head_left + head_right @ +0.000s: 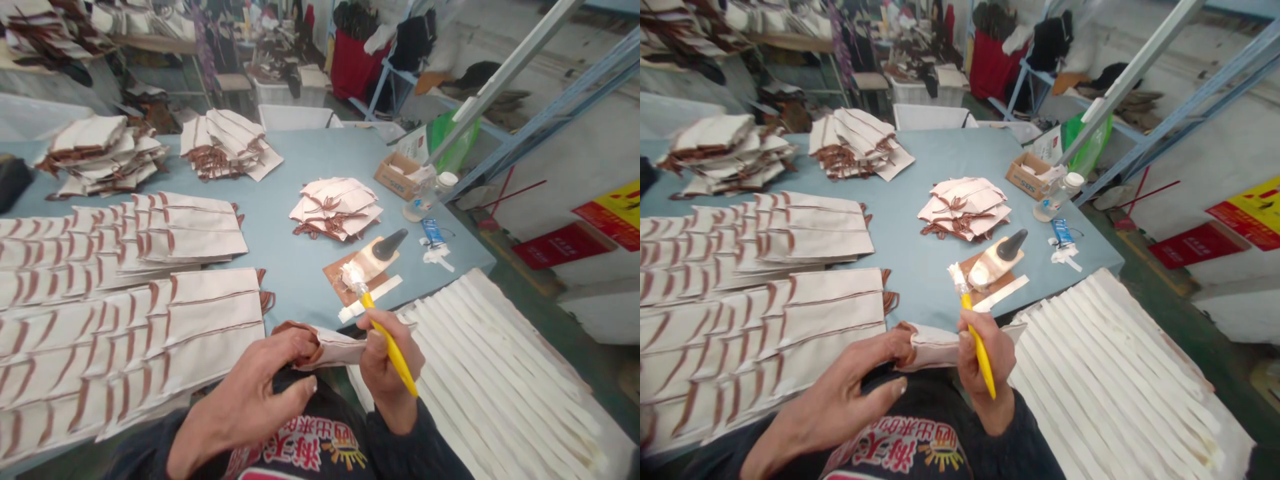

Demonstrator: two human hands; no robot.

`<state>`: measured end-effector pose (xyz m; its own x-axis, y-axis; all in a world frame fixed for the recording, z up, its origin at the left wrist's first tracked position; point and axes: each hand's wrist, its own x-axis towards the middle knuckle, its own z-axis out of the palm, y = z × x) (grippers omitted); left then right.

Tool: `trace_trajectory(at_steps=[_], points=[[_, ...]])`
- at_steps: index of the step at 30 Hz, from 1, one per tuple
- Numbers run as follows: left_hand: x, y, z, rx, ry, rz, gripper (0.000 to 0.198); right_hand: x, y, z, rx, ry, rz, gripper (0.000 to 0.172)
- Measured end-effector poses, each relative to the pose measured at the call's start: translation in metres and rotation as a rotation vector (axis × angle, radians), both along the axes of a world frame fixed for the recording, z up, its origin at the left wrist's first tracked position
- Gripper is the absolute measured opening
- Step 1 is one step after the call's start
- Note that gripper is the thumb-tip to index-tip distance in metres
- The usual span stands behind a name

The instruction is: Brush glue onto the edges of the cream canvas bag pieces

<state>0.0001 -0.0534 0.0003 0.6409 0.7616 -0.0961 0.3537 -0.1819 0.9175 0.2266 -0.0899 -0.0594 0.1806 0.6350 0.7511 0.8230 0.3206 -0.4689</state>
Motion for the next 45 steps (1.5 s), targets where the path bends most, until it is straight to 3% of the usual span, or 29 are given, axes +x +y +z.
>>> trace_trajectory(at_steps=[6, 9, 15, 19, 23, 29, 31, 34, 40, 45], points=[[0.012, 0.002, -0.012, -0.116, -0.103, -0.033, 0.023, -0.007, -0.004, 0.002, 0.018, -0.023, 0.089, 0.024], [0.011, -0.003, -0.016, -0.004, -0.162, -0.03, 0.023, -0.009, -0.004, 0.008, 0.049, 0.011, 0.13, 0.024], [0.001, -0.017, -0.028, 0.274, -0.097, -0.027, 0.023, -0.018, -0.018, 0.049, -0.063, 0.609, 0.209, 0.026], [0.0, -0.016, -0.034, 0.484, -0.071, -0.051, 0.026, -0.014, -0.027, 0.069, -0.083, 0.711, 0.297, 0.027], [0.002, -0.009, -0.035, 0.614, -0.093, -0.092, 0.026, -0.006, -0.031, 0.065, -0.151, 0.735, 0.266, 0.028], [-0.001, -0.004, -0.041, 0.701, -0.101, -0.124, 0.026, -0.002, -0.033, 0.058, -0.303, 0.749, 0.419, 0.032], [-0.002, -0.003, -0.042, 0.724, -0.09, -0.132, 0.026, -0.002, -0.03, 0.059, -0.287, 0.795, 0.391, 0.033], [-0.002, -0.002, -0.042, 0.73, -0.084, -0.137, 0.027, -0.004, -0.024, 0.059, -0.247, 0.856, 0.319, 0.034], [-0.001, 0.001, -0.043, 0.695, -0.11, -0.123, 0.026, -0.007, -0.018, 0.058, -0.31, 0.982, 0.424, 0.035], [0.002, 0.002, -0.047, 0.69, -0.115, -0.122, 0.025, -0.002, -0.03, 0.053, -0.316, 0.875, 0.421, 0.032]])
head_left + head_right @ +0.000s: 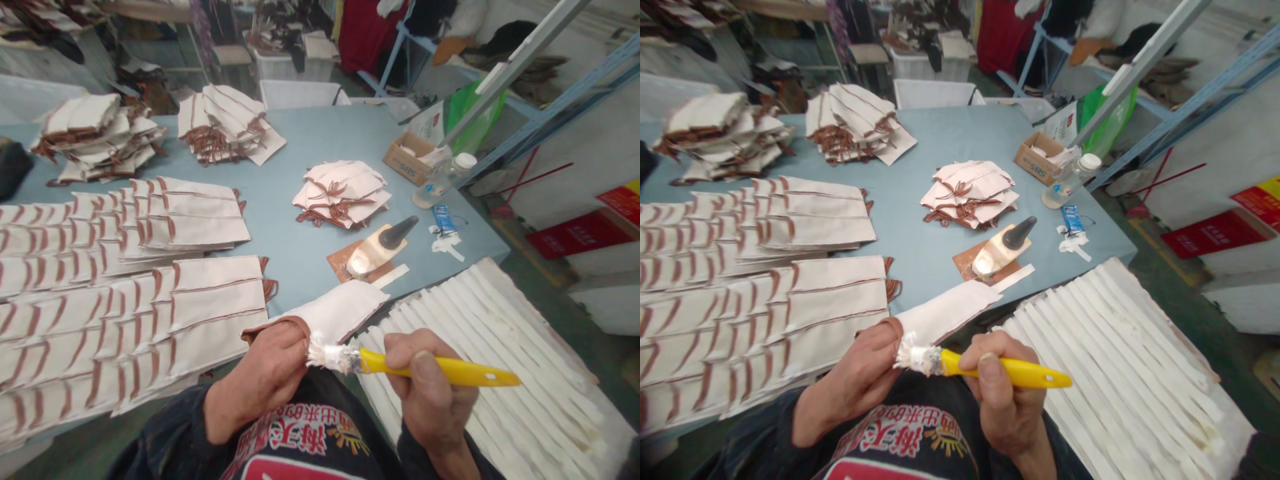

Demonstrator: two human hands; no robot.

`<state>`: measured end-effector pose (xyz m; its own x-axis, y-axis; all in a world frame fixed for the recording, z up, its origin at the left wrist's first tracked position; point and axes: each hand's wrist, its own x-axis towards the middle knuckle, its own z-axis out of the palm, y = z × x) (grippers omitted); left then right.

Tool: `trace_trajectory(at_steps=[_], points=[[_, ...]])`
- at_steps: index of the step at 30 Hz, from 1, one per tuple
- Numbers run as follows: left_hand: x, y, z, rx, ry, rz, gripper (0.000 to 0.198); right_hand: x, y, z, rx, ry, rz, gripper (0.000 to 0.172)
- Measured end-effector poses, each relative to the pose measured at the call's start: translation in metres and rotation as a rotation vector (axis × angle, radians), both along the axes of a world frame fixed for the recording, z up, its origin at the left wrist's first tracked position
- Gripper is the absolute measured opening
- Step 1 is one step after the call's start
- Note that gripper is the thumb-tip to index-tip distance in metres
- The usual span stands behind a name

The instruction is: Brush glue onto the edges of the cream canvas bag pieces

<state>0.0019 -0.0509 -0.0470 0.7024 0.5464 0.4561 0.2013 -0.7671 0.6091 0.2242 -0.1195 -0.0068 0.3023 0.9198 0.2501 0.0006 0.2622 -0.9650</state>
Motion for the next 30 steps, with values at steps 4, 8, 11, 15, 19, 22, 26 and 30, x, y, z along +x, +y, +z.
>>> trace_trajectory(at_steps=[4, 8, 11, 15, 19, 22, 26, 30], points=[[0.003, 0.001, -0.002, 0.011, 0.004, 0.017, 0.027, 0.01, -0.01, -0.007, -0.016, -0.149, -0.014, 0.034], [0.005, 0.002, -0.003, 0.036, 0.039, 0.038, 0.027, 0.015, -0.011, -0.004, -0.099, -0.165, -0.095, 0.037], [0.004, 0.004, -0.003, 0.061, 0.046, 0.046, 0.028, 0.008, -0.011, 0.004, -0.185, -0.124, -0.071, 0.043], [0.005, 0.006, -0.004, 0.085, 0.038, 0.035, 0.03, -0.002, -0.006, 0.018, -0.256, -0.007, -0.087, 0.047], [0.007, 0.006, -0.007, 0.065, 0.016, 0.029, 0.031, 0.003, 0.006, 0.022, -0.177, -0.019, -0.261, 0.045], [0.008, 0.005, -0.009, 0.042, -0.002, 0.025, 0.033, 0.002, 0.007, 0.019, -0.149, -0.035, -0.301, 0.045], [0.008, 0.006, -0.009, 0.025, -0.011, 0.013, 0.032, -0.013, -0.003, 0.015, -0.248, 0.028, -0.26, 0.047], [0.009, 0.005, -0.009, 0.01, -0.024, 0.011, 0.031, -0.014, 0.002, 0.011, -0.141, 0.027, -0.288, 0.046]])
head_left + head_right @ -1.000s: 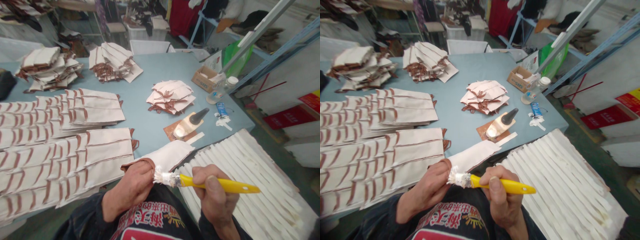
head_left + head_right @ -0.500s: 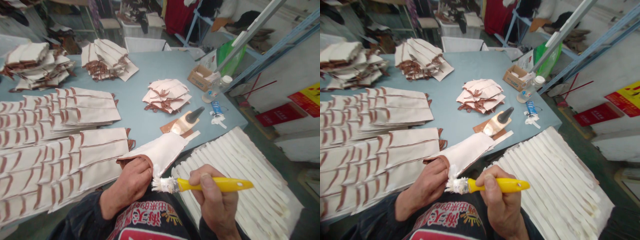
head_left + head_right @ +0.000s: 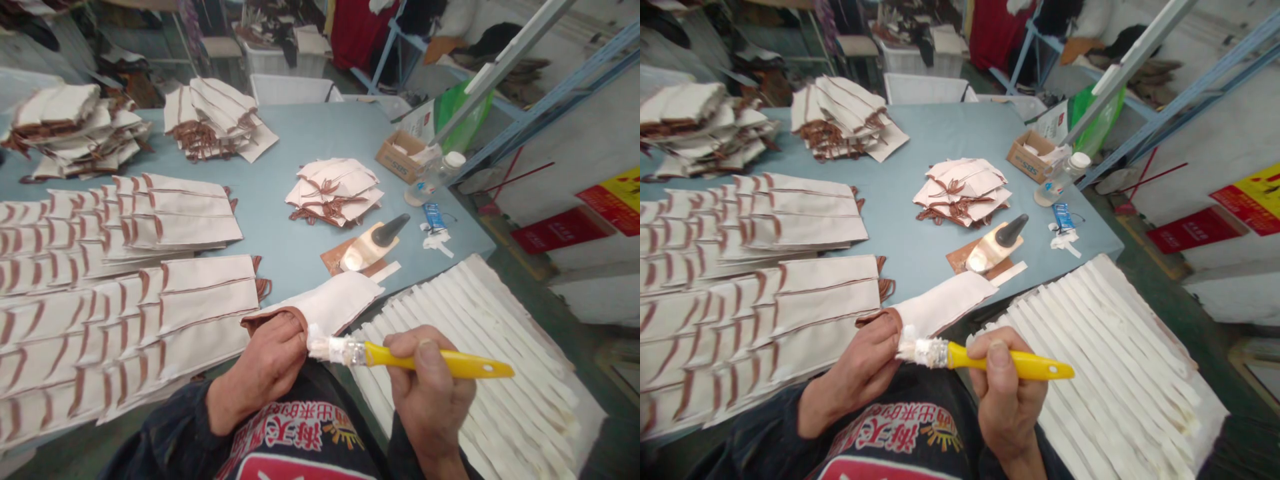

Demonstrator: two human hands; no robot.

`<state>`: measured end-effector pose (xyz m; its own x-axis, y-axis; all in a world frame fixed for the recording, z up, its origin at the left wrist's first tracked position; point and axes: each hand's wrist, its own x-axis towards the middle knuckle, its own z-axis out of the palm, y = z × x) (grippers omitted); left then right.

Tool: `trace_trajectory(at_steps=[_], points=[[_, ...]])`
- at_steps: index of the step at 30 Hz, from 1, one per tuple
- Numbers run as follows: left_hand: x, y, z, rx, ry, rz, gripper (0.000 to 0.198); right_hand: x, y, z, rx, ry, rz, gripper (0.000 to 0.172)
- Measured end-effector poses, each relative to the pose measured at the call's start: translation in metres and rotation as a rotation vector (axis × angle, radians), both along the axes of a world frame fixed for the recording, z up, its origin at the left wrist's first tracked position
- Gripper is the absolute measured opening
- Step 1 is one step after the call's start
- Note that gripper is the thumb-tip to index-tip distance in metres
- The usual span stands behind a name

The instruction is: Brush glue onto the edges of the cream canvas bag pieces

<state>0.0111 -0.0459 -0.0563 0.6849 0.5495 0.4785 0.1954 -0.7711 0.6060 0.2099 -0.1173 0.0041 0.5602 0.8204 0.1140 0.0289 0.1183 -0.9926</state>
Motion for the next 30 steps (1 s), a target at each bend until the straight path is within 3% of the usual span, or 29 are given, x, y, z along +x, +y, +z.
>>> trace_trajectory(at_steps=[4, 8, 12, 19, 23, 30], points=[[0.002, -0.001, -0.001, -0.035, -0.024, -0.005, 0.035, 0.003, 0.01, -0.008, 0.015, 0.005, -0.033, 0.045], [0.002, -0.003, -0.001, -0.016, -0.05, -0.004, 0.033, -0.001, 0.002, -0.013, -0.025, 0.092, 0.047, 0.045], [0.002, -0.004, 0.002, -0.025, -0.026, 0.01, 0.037, 0.004, -0.003, -0.013, -0.075, 0.145, 0.022, 0.046], [0.005, -0.005, 0.001, -0.019, -0.076, 0.014, 0.034, 0.007, 0.015, -0.024, -0.063, 0.194, -0.043, 0.046], [0.006, -0.005, 0.002, -0.03, -0.099, 0.036, 0.03, 0.0, 0.005, -0.03, -0.14, 0.247, 0.034, 0.047], [0.01, -0.007, 0.009, -0.182, -0.136, 0.092, 0.031, 0.008, -0.008, -0.028, -0.181, 0.298, 0.04, 0.048]])
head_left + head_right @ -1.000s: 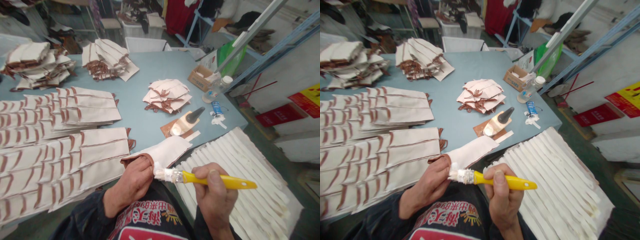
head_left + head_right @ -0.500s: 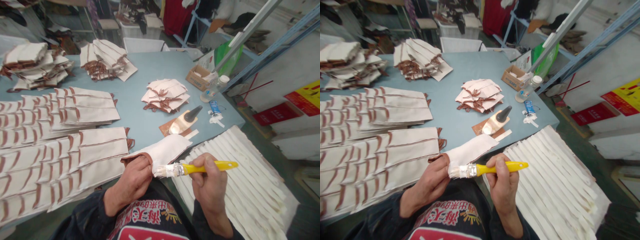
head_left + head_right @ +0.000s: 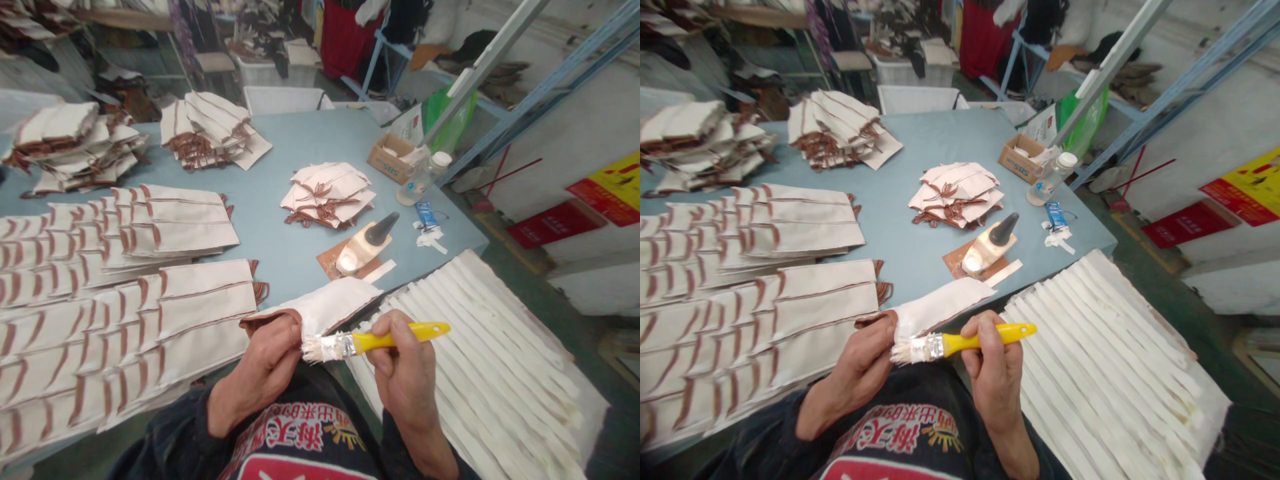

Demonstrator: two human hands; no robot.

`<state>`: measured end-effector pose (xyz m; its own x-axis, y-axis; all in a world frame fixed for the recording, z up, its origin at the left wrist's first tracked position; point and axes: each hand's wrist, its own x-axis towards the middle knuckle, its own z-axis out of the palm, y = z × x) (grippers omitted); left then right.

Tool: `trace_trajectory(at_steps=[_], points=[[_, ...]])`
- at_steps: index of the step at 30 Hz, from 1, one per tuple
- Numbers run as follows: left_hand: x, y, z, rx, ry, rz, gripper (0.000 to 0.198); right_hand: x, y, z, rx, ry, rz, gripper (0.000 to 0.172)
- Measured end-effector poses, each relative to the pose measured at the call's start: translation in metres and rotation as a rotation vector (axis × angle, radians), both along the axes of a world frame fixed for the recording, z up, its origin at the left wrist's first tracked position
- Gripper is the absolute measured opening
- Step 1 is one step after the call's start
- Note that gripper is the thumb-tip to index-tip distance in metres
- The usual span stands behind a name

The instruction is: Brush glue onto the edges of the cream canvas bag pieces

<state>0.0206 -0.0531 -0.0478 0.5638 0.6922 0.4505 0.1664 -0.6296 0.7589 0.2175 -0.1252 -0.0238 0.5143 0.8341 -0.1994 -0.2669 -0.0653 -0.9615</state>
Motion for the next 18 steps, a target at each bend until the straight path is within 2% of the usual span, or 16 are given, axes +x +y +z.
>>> trace_trajectory(at_steps=[3, 5, 7, 10, 13, 15, 18], points=[[0.002, 0.002, 0.003, -0.045, -0.044, -0.024, 0.031, 0.003, 0.003, 0.003, 0.004, 0.032, 0.046, 0.049], [0.003, 0.004, 0.006, -0.145, -0.06, -0.027, 0.031, 0.004, 0.004, 0.005, 0.027, 0.032, 0.042, 0.05], [0.003, 0.006, 0.011, -0.336, -0.06, -0.007, 0.028, 0.006, 0.005, 0.007, 0.063, 0.02, -0.009, 0.05], [0.003, 0.012, 0.018, -0.752, -0.103, 0.008, 0.02, 0.01, 0.006, 0.012, 0.125, -0.007, -0.091, 0.049], [0.002, 0.018, 0.025, -1.173, -0.195, -0.017, 0.038, 0.014, 0.009, 0.019, 0.211, -0.063, -0.162, 0.046], [0.001, 0.021, 0.03, -1.312, -0.231, -0.026, 0.05, 0.016, 0.01, 0.026, 0.272, -0.117, -0.174, 0.043], [0.002, 0.02, 0.036, -1.339, -0.239, -0.059, 0.055, 0.015, 0.01, 0.034, 0.373, -0.208, -0.113, 0.038]])
